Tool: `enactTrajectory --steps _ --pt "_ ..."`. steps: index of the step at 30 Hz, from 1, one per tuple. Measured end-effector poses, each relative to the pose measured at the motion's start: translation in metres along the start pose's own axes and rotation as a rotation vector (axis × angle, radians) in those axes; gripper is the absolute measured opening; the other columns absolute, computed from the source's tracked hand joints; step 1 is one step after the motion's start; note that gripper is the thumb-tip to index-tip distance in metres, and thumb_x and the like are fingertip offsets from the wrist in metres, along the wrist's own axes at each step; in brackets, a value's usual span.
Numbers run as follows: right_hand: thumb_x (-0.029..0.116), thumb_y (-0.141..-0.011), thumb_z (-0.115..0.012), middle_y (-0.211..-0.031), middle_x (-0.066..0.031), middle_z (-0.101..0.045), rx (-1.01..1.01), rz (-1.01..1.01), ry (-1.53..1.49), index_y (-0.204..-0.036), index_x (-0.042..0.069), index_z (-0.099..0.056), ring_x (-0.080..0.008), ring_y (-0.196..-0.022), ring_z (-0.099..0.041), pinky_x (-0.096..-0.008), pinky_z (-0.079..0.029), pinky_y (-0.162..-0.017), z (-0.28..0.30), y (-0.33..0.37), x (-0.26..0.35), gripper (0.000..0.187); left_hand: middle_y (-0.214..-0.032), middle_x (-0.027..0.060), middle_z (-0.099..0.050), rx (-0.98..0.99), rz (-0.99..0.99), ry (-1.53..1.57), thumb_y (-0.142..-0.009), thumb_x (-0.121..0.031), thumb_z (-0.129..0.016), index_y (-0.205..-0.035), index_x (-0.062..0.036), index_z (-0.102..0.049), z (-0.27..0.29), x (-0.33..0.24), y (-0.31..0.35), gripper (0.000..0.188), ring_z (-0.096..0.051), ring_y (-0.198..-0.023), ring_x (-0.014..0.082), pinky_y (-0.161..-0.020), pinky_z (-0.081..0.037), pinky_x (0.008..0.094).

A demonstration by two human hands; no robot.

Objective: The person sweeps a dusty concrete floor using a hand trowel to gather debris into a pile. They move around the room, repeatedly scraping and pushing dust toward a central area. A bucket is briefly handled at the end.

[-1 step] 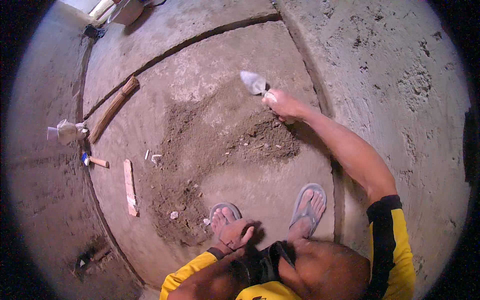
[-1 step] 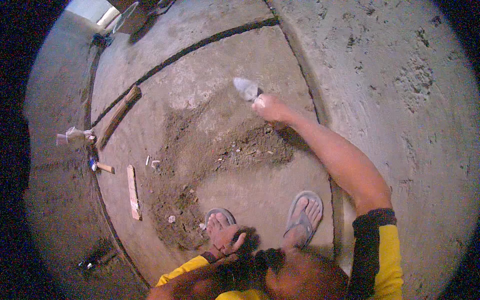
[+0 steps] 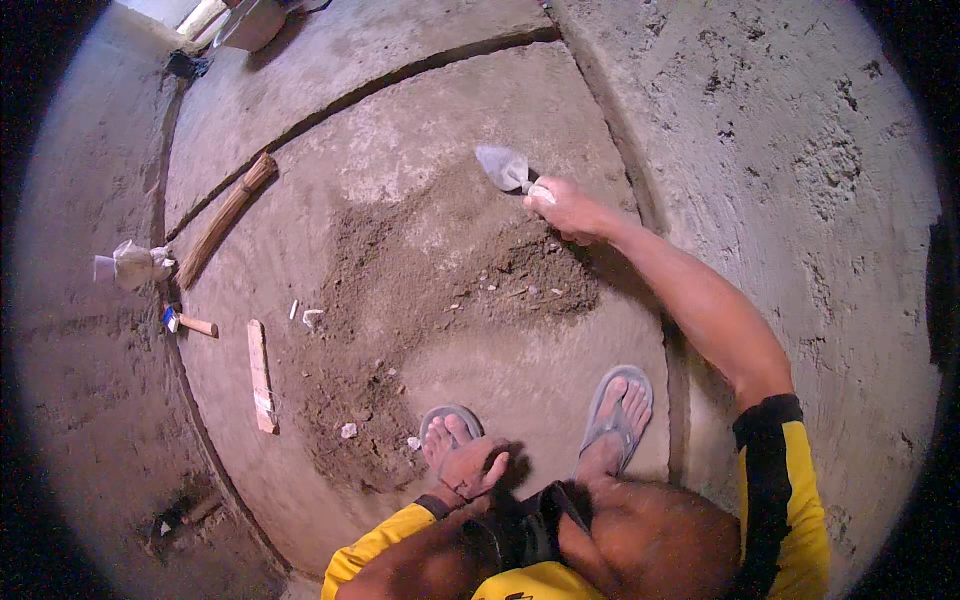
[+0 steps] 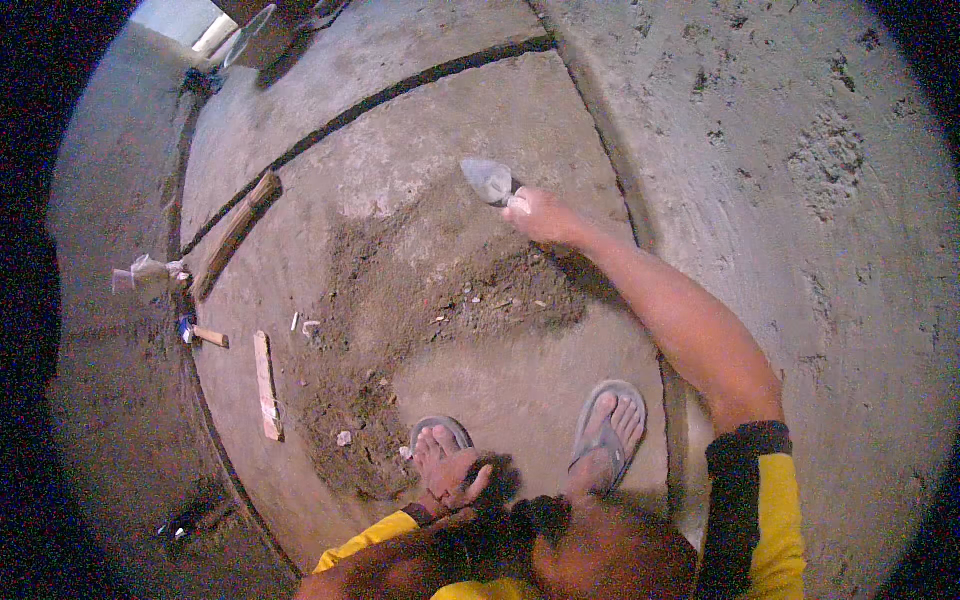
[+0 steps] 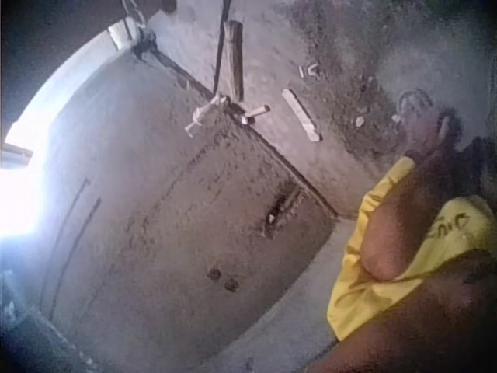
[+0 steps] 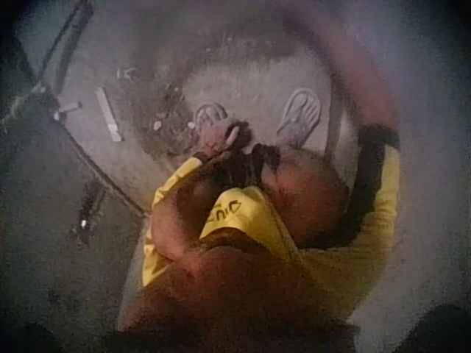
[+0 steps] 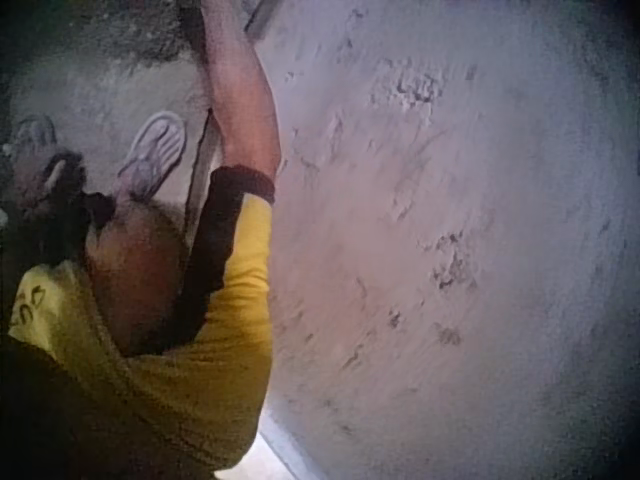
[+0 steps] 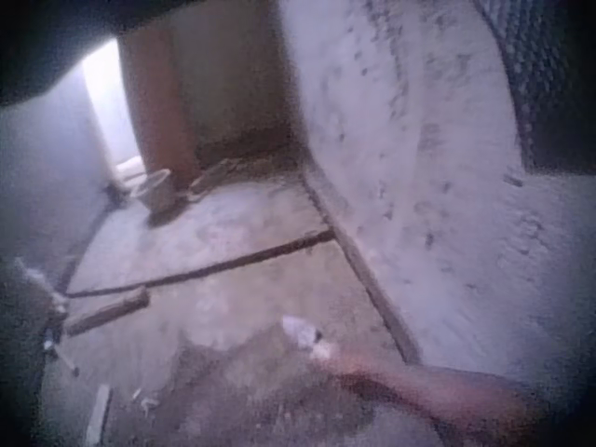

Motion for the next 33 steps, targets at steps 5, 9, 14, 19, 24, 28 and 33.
enactTrajectory --steps 5,9,14,19,24,28,33 --pt "0.037 -0.097 -0.052 -0.085 -0.0171 -0.065 -0.263 -0.051 0.048 -0.097 0.004 -0.060 -0.0318 -0.070 -0.068 -0.0459 -0.054 -0.067 0.037 0.004 -0.005 0.034 -0.111 0.0259 -0.058 -0.028 -0.074 0.051 -0.092 -0.041 -0.055 -0.107 -0.0142 -0.068 0.011 -0.003 -0.005 0.034 -0.051 -0.106 0.0487 -0.097 -0.034 0.0561" --pt "0.039 -0.098 -0.054 -0.070 -0.0083 -0.062 -0.303 -0.268 0.046 -0.095 0.006 -0.058 -0.0199 -0.054 -0.063 -0.0381 -0.051 -0.051 0.070 0.000 -0.027 0.034 -0.099 0.0179 -0.068 -0.011 -0.130 0.147 -0.095 -0.037 -0.052 -0.108 -0.0099 -0.066 0.005 0.007 -0.008 0.034 -0.064 -0.096 0.0389 -0.091 -0.044 0.0473" --pt "0.030 -0.094 -0.058 -0.103 -0.0250 -0.065 -0.164 -0.061 0.233 -0.106 0.000 -0.058 -0.0399 -0.100 -0.063 -0.0508 -0.049 -0.085 -0.017 0.036 0.002 0.032 -0.113 0.0198 -0.065 0.062 -0.012 0.376 -0.092 -0.043 -0.052 -0.114 -0.0191 -0.066 0.013 0.002 -0.008 0.035 -0.044 -0.117 0.0549 -0.102 -0.025 0.0649" --pt "0.033 -0.093 -0.057 -0.108 -0.0283 -0.064 0.207 -0.044 0.306 -0.111 -0.001 -0.054 -0.0442 -0.103 -0.063 -0.0529 -0.048 -0.087 -0.077 0.062 0.071 0.038 -0.107 0.0171 -0.067 0.093 -0.149 0.161 -0.096 -0.037 -0.048 -0.120 -0.0111 -0.062 0.024 -0.006 -0.012 0.037 -0.064 -0.101 0.0378 -0.093 -0.045 0.0468" --pt "0.033 -0.090 -0.061 -0.109 -0.0259 -0.064 0.196 0.113 0.294 -0.115 0.004 -0.056 -0.0418 -0.104 -0.062 -0.0503 -0.049 -0.090 -0.065 0.034 0.097 0.039 -0.107 0.0174 -0.067 0.056 -0.142 0.152 -0.097 -0.035 -0.048 -0.119 -0.0109 -0.062 0.029 -0.006 -0.009 0.036 -0.063 -0.101 0.0370 -0.092 -0.046 0.0468" --pt "0.033 -0.089 -0.063 -0.095 -0.0230 -0.068 -0.221 0.017 0.151 -0.107 -0.001 -0.058 -0.0351 -0.088 -0.068 -0.0489 -0.053 -0.075 0.018 -0.042 0.053 0.038 -0.104 0.0171 -0.066 0.055 -0.183 0.233 -0.097 -0.034 -0.048 -0.119 -0.0108 -0.062 0.016 0.001 -0.013 0.035 -0.063 -0.100 0.0371 -0.090 -0.046 0.0467" --pt "0.031 -0.091 -0.061 -0.088 -0.0209 -0.067 -0.192 -0.017 0.168 -0.098 -0.001 -0.061 -0.0359 -0.080 -0.067 -0.0500 -0.053 -0.073 0.010 -0.045 0.045 0.032 -0.103 0.0179 -0.066 0.030 -0.174 0.270 -0.097 -0.033 -0.047 -0.116 -0.0099 -0.062 0.013 0.006 -0.010 0.034 -0.063 -0.098 0.0384 -0.089 -0.046 0.0473"
Point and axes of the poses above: each hand's wrist, its own y-axis away from the middle knuckle, its own z-axis out of the back of the hand, x = y × z, the point moved 1 cm from there along -y, towards the middle knuckle
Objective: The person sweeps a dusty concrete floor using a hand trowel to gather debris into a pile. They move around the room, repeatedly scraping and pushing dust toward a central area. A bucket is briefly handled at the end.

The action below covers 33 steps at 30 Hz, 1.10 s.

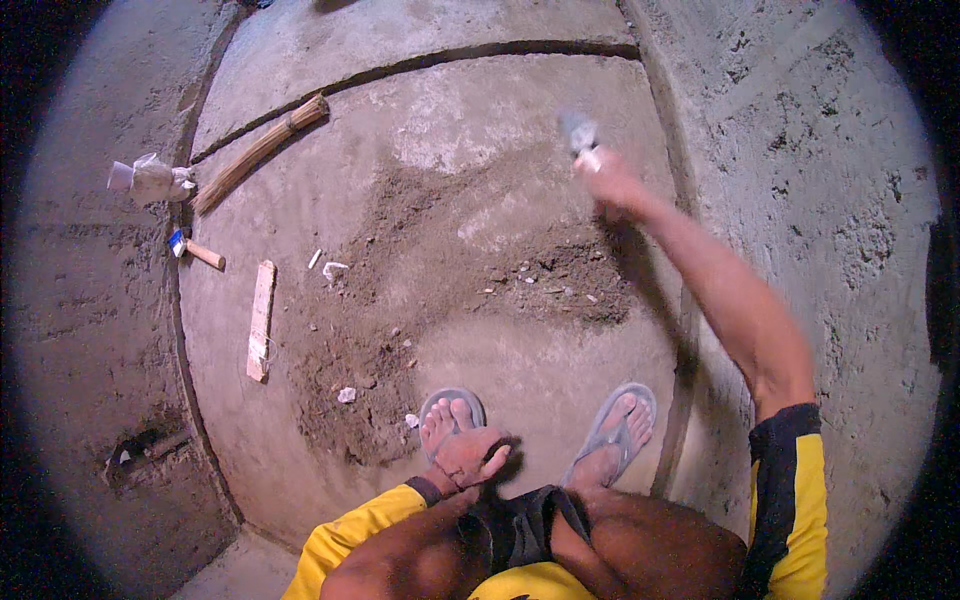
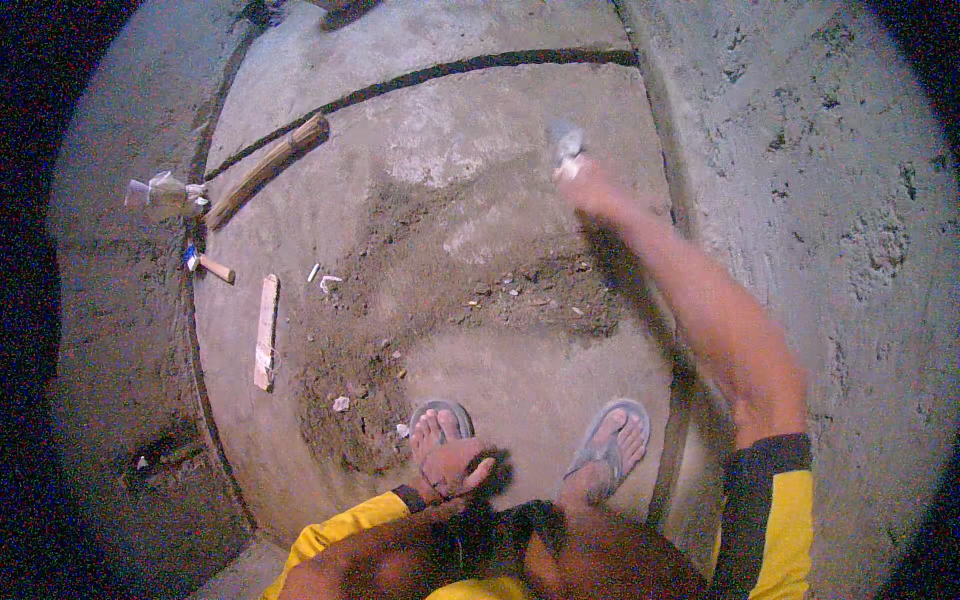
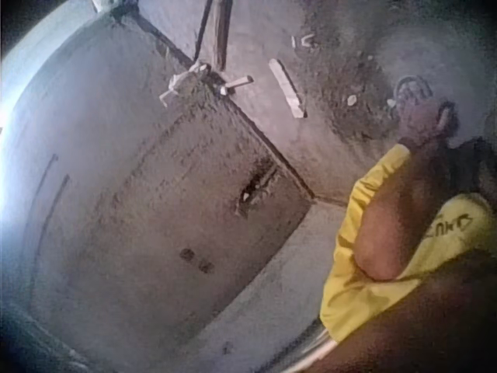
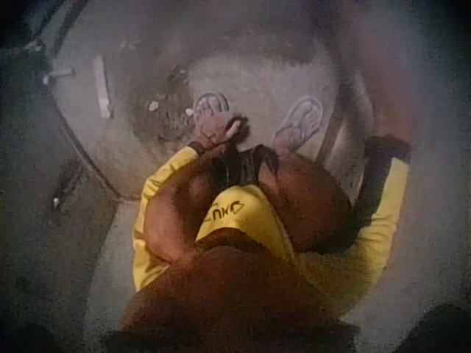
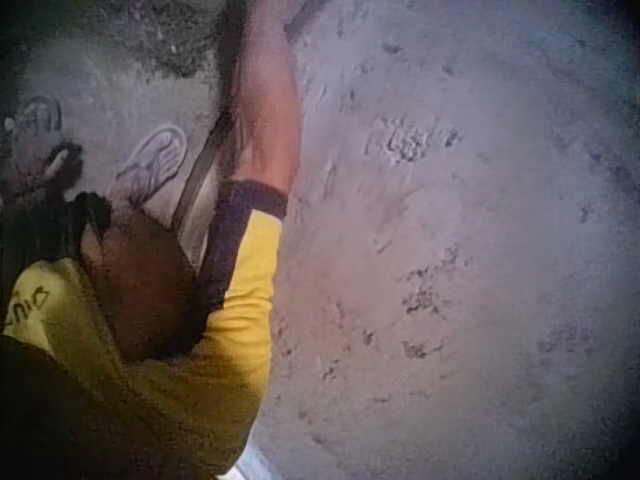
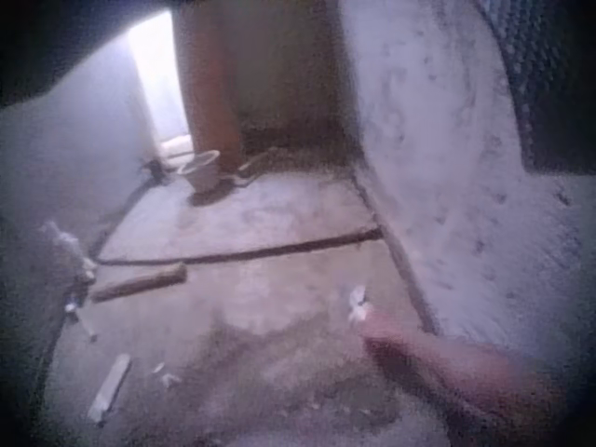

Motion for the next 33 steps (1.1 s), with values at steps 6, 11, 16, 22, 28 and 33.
enactTrajectory --steps 6,11,16,22,28,33 --pt "0.035 -0.093 -0.058 -0.105 -0.0273 -0.065 0.545 0.062 0.281 -0.122 0.003 -0.048 -0.0449 -0.100 -0.063 -0.0544 -0.050 -0.085 -0.068 0.109 0.080 0.044 -0.102 0.0188 -0.067 0.018 0.080 -0.066 -0.095 -0.040 -0.048 -0.113 -0.0125 -0.064 0.012 -0.016 -0.001 0.036 -0.060 -0.101 0.0433 -0.094 -0.037 0.0561" --pt "0.039 -0.092 -0.060 -0.106 -0.0250 -0.066 0.351 0.244 0.161 -0.116 0.004 -0.056 -0.0428 -0.103 -0.063 -0.0506 -0.050 -0.087 -0.076 0.079 0.080 0.042 -0.107 0.0186 -0.068 0.087 0.152 0.249 -0.092 -0.049 -0.048 -0.114 -0.0207 -0.066 -0.033 0.030 0.012 0.040 -0.053 -0.111 0.0542 -0.105 -0.019 0.0718" --pt "0.036 -0.091 -0.060 -0.108 -0.0257 -0.065 0.037 -0.046 0.157 -0.115 0.003 -0.057 -0.0402 -0.100 -0.064 -0.0500 -0.050 -0.086 -0.013 -0.005 0.046 0.041 -0.107 0.0193 -0.068 -0.028 0.102 -0.134 -0.092 -0.049 -0.048 -0.110 -0.0175 -0.068 0.001 -0.001 0.005 0.042 -0.052 -0.112 0.0531 -0.104 -0.020 0.0711" --pt "0.028 -0.093 -0.055 -0.103 -0.0263 -0.066 0.323 0.157 0.296 -0.110 0.001 -0.059 -0.0433 -0.097 -0.065 -0.0534 -0.051 -0.084 -0.070 0.057 0.082 0.032 -0.114 0.0245 -0.064 0.072 0.129 0.072 -0.090 -0.052 -0.049 -0.108 -0.0152 -0.069 -0.021 0.023 0.010 0.046 -0.045 -0.120 0.0571 -0.107 -0.018 0.0701" --pt "0.029 -0.091 -0.058 -0.101 -0.0245 -0.068 0.483 0.393 0.314 -0.107 0.000 -0.059 -0.0427 -0.094 -0.066 -0.0533 -0.052 -0.080 -0.082 0.100 0.105 0.033 -0.139 0.0375 -0.038 -0.025 0.121 -0.328 -0.087 -0.059 -0.052 -0.110 -0.0214 -0.070 0.010 -0.007 0.005 0.048 -0.035 -0.129 0.0596 -0.105 -0.023 0.0707" --pt "0.029 -0.095 -0.054 -0.101 -0.0266 -0.065 0.063 0.094 0.113 -0.110 0.001 -0.057 -0.0446 -0.094 -0.063 -0.0518 -0.049 -0.082 -0.024 0.021 0.053 0.033 -0.139 0.0368 -0.039 0.008 0.146 -0.168 -0.086 -0.060 -0.053 -0.109 -0.0291 -0.070 0.010 -0.003 0.007 0.043 -0.034 -0.129 0.0586 -0.103 -0.028 0.0677"
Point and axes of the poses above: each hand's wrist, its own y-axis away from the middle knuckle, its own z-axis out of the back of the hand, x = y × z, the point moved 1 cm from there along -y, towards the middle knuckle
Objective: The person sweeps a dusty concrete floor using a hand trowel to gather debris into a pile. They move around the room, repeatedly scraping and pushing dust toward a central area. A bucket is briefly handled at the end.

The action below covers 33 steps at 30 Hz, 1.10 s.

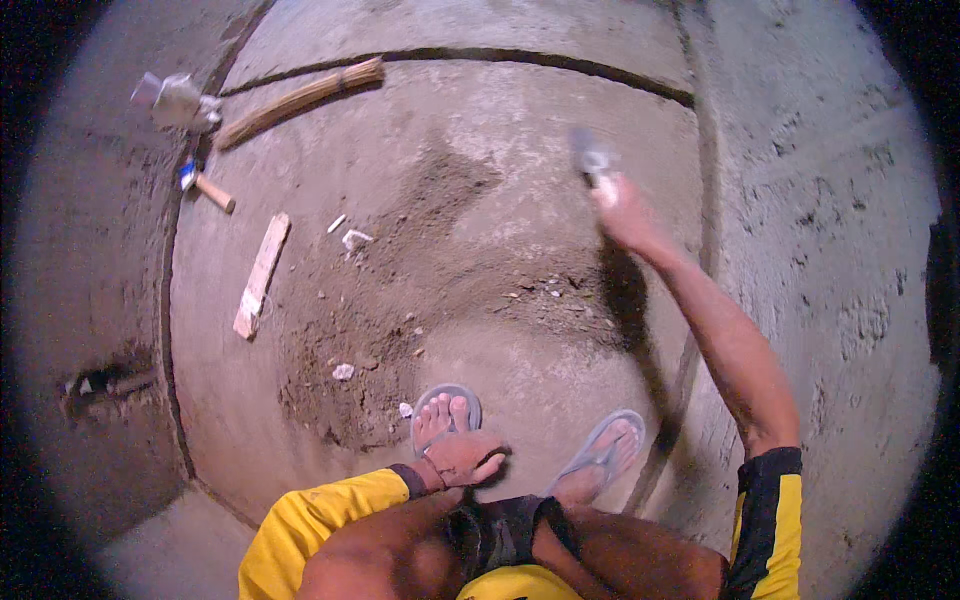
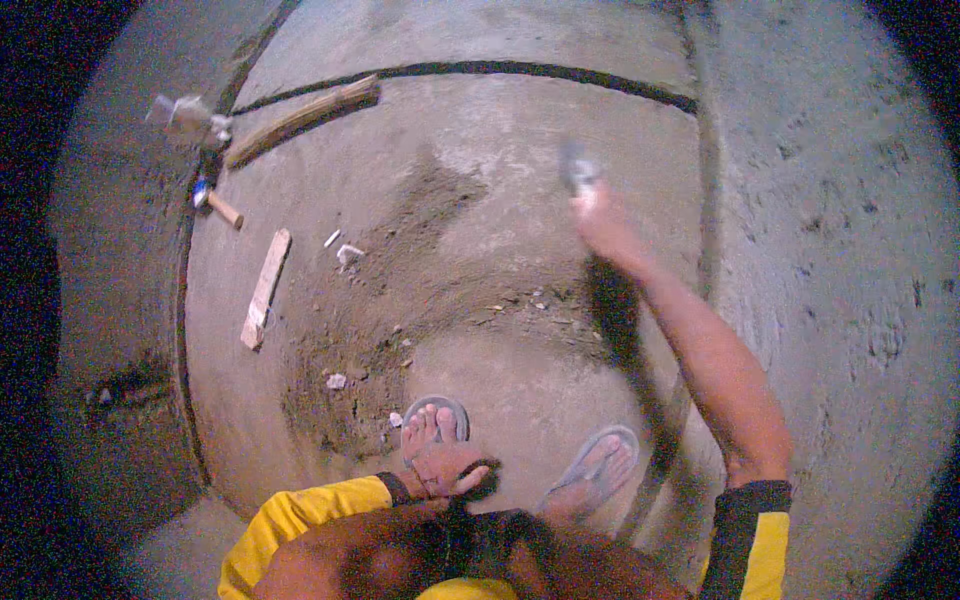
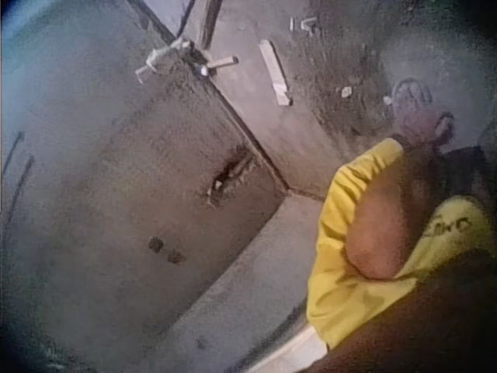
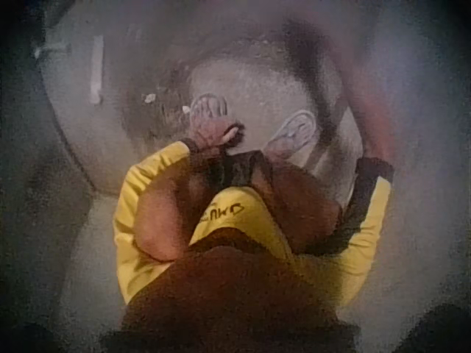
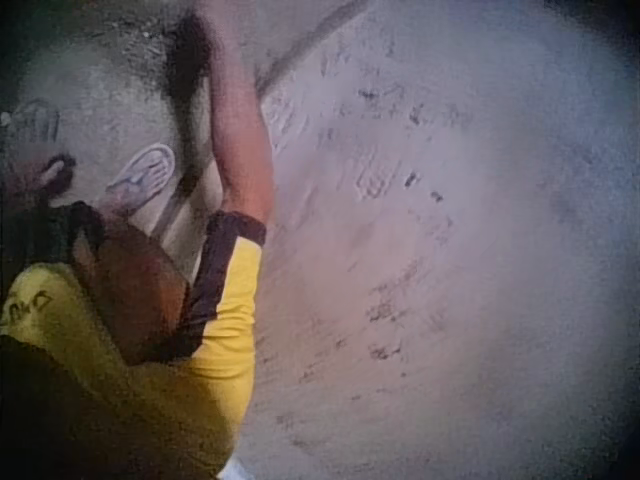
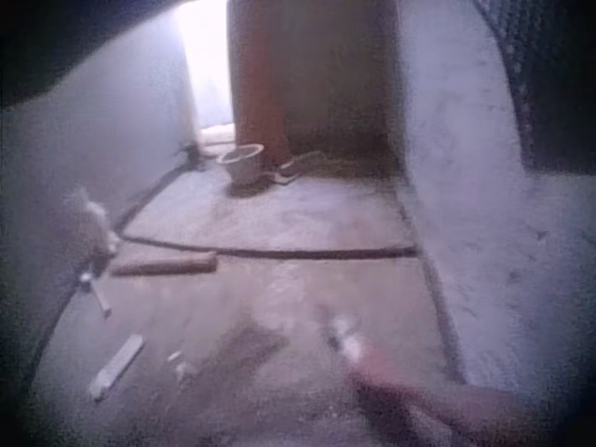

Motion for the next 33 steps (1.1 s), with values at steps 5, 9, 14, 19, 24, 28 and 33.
enactTrajectory --steps 5,9,14,19,24,28,33 --pt "0.025 -0.095 -0.053 -0.100 -0.0309 -0.064 0.156 0.086 0.318 -0.114 -0.001 -0.051 -0.0466 -0.093 -0.064 -0.0598 -0.049 -0.079 -0.046 0.052 0.014 0.032 -0.107 0.0197 -0.063 -0.035 -0.090 0.197 -0.094 -0.039 -0.049 -0.110 -0.0121 -0.064 0.001 0.008 0.007 0.035 -0.060 -0.101 0.0401 -0.092 -0.045 0.0498" --pt "0.024 -0.095 -0.055 -0.088 -0.0280 -0.066 0.442 0.064 0.234 -0.113 0.001 -0.048 -0.0463 -0.084 -0.066 -0.0595 -0.051 -0.073 -0.093 0.119 0.086 0.030 -0.102 0.0169 -0.067 0.027 -0.198 0.274 -0.096 -0.035 -0.048 -0.112 -0.0090 -0.062 -0.035 0.021 0.000 0.033 -0.065 -0.094 0.0374 -0.088 -0.049 0.0475" --pt "0.023 -0.095 -0.055 -0.083 -0.0269 -0.066 0.576 0.294 0.083 -0.110 0.001 -0.047 -0.0458 -0.080 -0.066 -0.0579 -0.050 -0.070 -0.163 0.156 0.124 0.028 -0.101 0.0183 -0.067 0.093 -0.246 0.222 -0.096 -0.040 -0.046 -0.112 -0.0121 -0.063 -0.027 0.019 -0.006 0.037 -0.064 -0.094 0.0403 -0.089 -0.048 0.0514" --pt "0.019 -0.092 -0.056 -0.092 -0.0238 -0.065 0.613 0.461 0.149 -0.111 0.003 -0.050 -0.0425 -0.083 -0.066 -0.0552 -0.052 -0.070 -0.146 0.167 0.150 0.026 -0.099 0.0190 -0.068 0.009 -0.172 0.096 -0.095 -0.038 -0.046 -0.114 -0.0123 -0.063 -0.026 0.014 0.002 0.036 -0.065 -0.093 0.0415 -0.089 -0.048 0.0518" --pt "0.022 -0.091 -0.059 -0.095 -0.0250 -0.064 0.341 0.338 0.187 -0.117 0.007 -0.048 -0.0458 -0.088 -0.064 -0.0568 -0.049 -0.074 -0.102 0.137 0.115 0.033 -0.090 0.0203 -0.066 -0.094 -0.158 0.227 -0.094 -0.034 -0.048 -0.107 -0.0083 -0.060 -0.003 0.011 0.010 0.031 -0.064 -0.087 0.0418 -0.084 -0.049 0.0507" --pt "0.023 -0.093 -0.056 -0.100 -0.0268 -0.062 0.187 0.072 0.107 -0.120 0.002 -0.048 -0.0434 -0.093 -0.062 -0.0507 -0.047 -0.082 -0.071 0.129 0.050 0.035 -0.088 0.0197 -0.065 -0.151 -0.253 0.272 -0.093 -0.032 -0.049 -0.105 -0.0071 -0.057 -0.028 0.024 0.011 0.029 -0.064 -0.084 0.0422 -0.081 -0.050 0.0518" --pt "0.020 -0.095 -0.055 -0.105 -0.0302 -0.061 0.261 -0.049 0.144 -0.118 -0.001 -0.045 -0.0476 -0.097 -0.061 -0.0546 -0.047 -0.083 -0.077 0.149 0.013 0.033 -0.090 0.0197 -0.064 -0.110 -0.228 0.250 -0.092 -0.032 -0.050 -0.106 -0.0071 -0.057 -0.031 0.024 0.009 0.029 -0.064 -0.084 0.0420 -0.081 -0.051 0.0515"
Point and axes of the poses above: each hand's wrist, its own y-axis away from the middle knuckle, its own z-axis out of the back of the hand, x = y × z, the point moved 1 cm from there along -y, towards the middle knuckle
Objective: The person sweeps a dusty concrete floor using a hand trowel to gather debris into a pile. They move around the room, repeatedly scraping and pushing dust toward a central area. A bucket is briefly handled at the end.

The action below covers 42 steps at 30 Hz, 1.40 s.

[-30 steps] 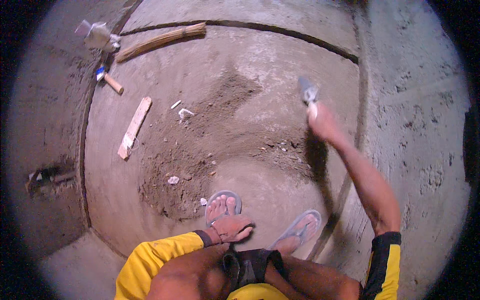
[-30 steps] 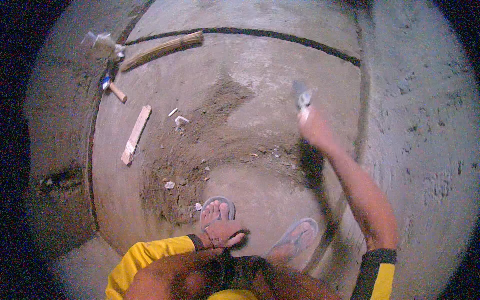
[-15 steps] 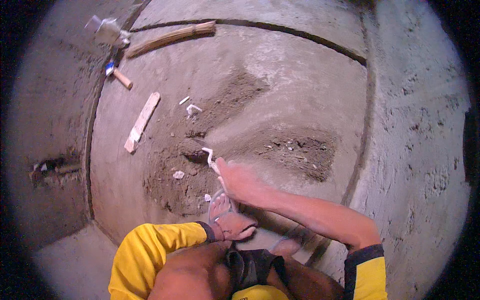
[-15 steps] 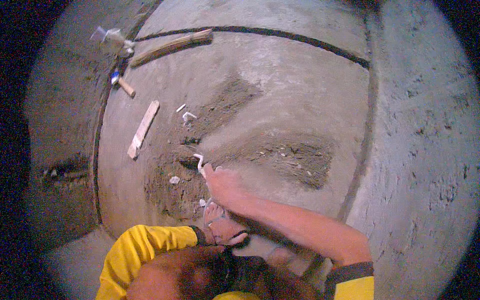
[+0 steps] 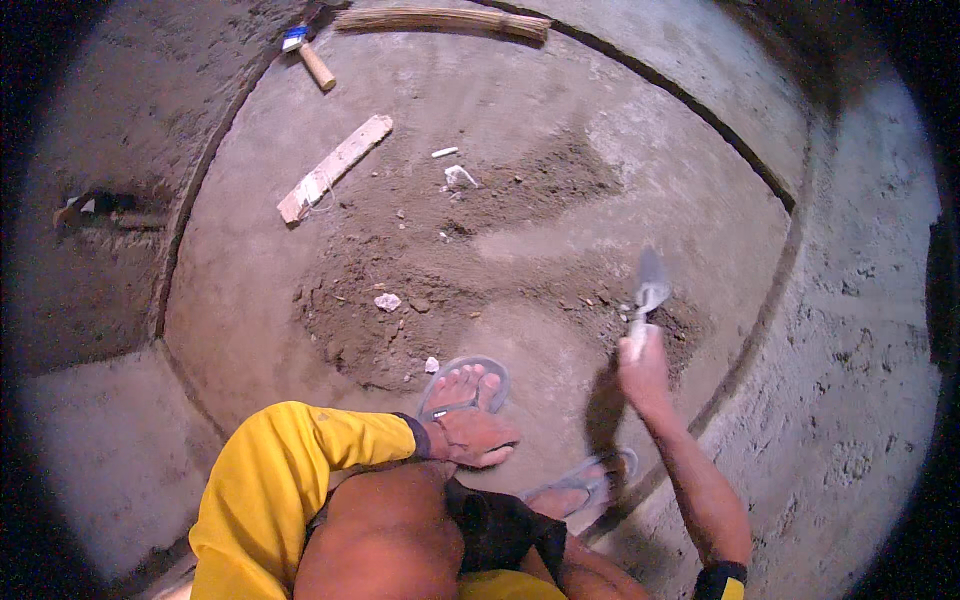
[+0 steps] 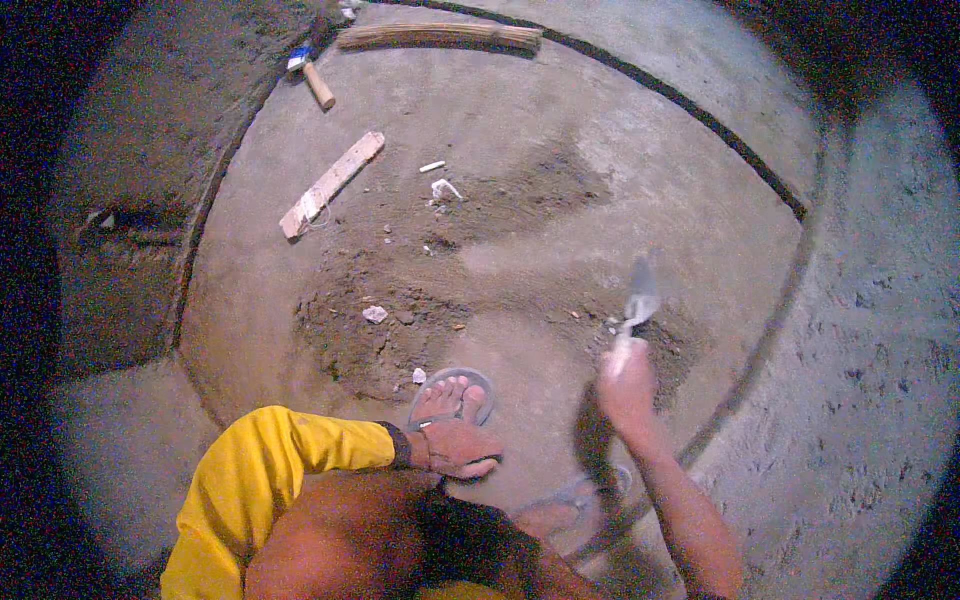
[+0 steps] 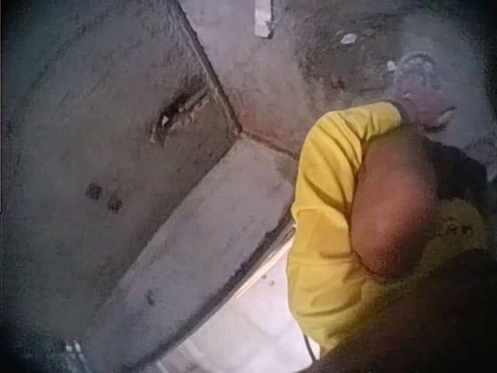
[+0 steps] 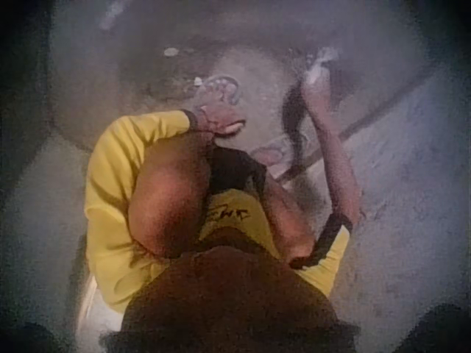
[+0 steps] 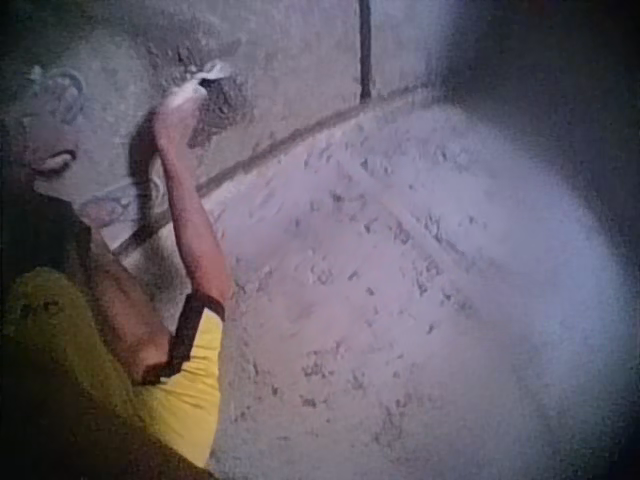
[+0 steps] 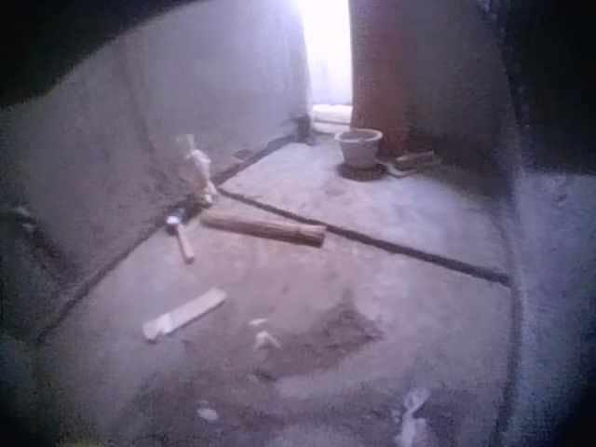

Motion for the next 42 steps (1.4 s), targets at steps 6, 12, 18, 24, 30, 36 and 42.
enactTrajectory --steps 6,12,18,24,30,36,42 --pt "0.023 -0.092 -0.055 -0.095 -0.0330 -0.061 0.379 -0.050 -0.140 -0.120 0.002 -0.040 -0.0526 -0.092 -0.061 -0.0613 -0.047 -0.078 -0.067 0.034 0.090 0.037 -0.098 0.0216 -0.067 0.177 0.030 0.041 -0.093 -0.035 -0.049 -0.109 -0.0083 -0.061 -0.014 0.010 -0.004 0.033 -0.066 -0.088 0.0414 -0.083 -0.051 0.0507" --pt "0.022 -0.090 -0.059 -0.094 -0.0299 -0.063 0.333 0.375 -0.157 -0.122 0.003 -0.043 -0.0516 -0.089 -0.061 -0.0593 -0.048 -0.078 -0.058 0.044 0.109 0.041 -0.103 0.0217 -0.066 0.166 0.083 -0.056 -0.093 -0.039 -0.048 -0.105 -0.0096 -0.064 0.009 -0.007 -0.020 0.036 -0.064 -0.092 0.0421 -0.088 -0.046 0.0539" --pt "0.023 -0.091 -0.061 -0.102 -0.0225 -0.062 -0.236 0.177 0.063 -0.122 0.002 -0.049 -0.0390 -0.091 -0.063 -0.0520 -0.050 -0.081 0.032 0.013 -0.034 0.039 -0.098 0.0191 -0.066 0.090 0.026 0.013 -0.094 -0.037 -0.049 -0.106 -0.0074 -0.062 0.012 -0.009 -0.012 0.034 -0.065 -0.092 0.0394 -0.086 -0.049 0.0492" --pt "0.023 -0.093 -0.059 -0.085 -0.0104 -0.057 -0.304 -0.502 -0.317 -0.110 0.003 -0.053 -0.0233 -0.072 -0.060 -0.0405 -0.051 -0.065 0.115 0.039 -0.153 0.027 -0.098 0.0184 -0.068 0.093 0.130 0.024 -0.094 -0.036 -0.050 -0.106 -0.0082 -0.064 0.051 -0.037 -0.017 0.033 -0.066 -0.092 0.0383 -0.086 -0.050 0.0487" --pt "0.028 -0.096 -0.056 -0.090 -0.0172 -0.061 -0.267 -0.129 -0.059 -0.113 0.002 -0.052 -0.0322 -0.085 -0.061 -0.0465 -0.048 -0.079 0.047 0.053 -0.161 0.031 -0.097 0.0183 -0.069 0.078 0.117 -0.012 -0.094 -0.036 -0.050 -0.107 -0.0096 -0.066 0.041 -0.034 -0.018 0.034 -0.066 -0.091 0.0375 -0.082 -0.052 0.0481" --pt "0.023 -0.094 -0.055 -0.093 -0.0297 -0.062 -0.044 -0.055 -0.159 -0.114 0.003 -0.044 -0.0509 -0.087 -0.061 -0.0586 -0.047 -0.074 -0.016 0.041 -0.027 0.030 -0.096 0.0177 -0.068 0.194 0.025 0.012 -0.094 -0.037 -0.051 -0.110 -0.0107 -0.065 0.003 -0.002 -0.018 0.034 -0.066 -0.089 0.0377 -0.079 -0.052 0.0487" --pt "0.023 -0.093 -0.056 -0.090 -0.0302 -0.063 0.400 0.302 -0.176 -0.110 0.001 -0.043 -0.0507 -0.085 -0.062 -0.0598 -0.048 -0.071 -0.051 0.036 0.081 0.031 -0.097 0.0178 -0.067 0.153 0.026 -0.111 -0.094 -0.037 -0.050 -0.110 -0.0108 -0.064 0.013 -0.019 -0.024 0.034 -0.066 -0.090 0.0374 -0.080 -0.051 0.0487"
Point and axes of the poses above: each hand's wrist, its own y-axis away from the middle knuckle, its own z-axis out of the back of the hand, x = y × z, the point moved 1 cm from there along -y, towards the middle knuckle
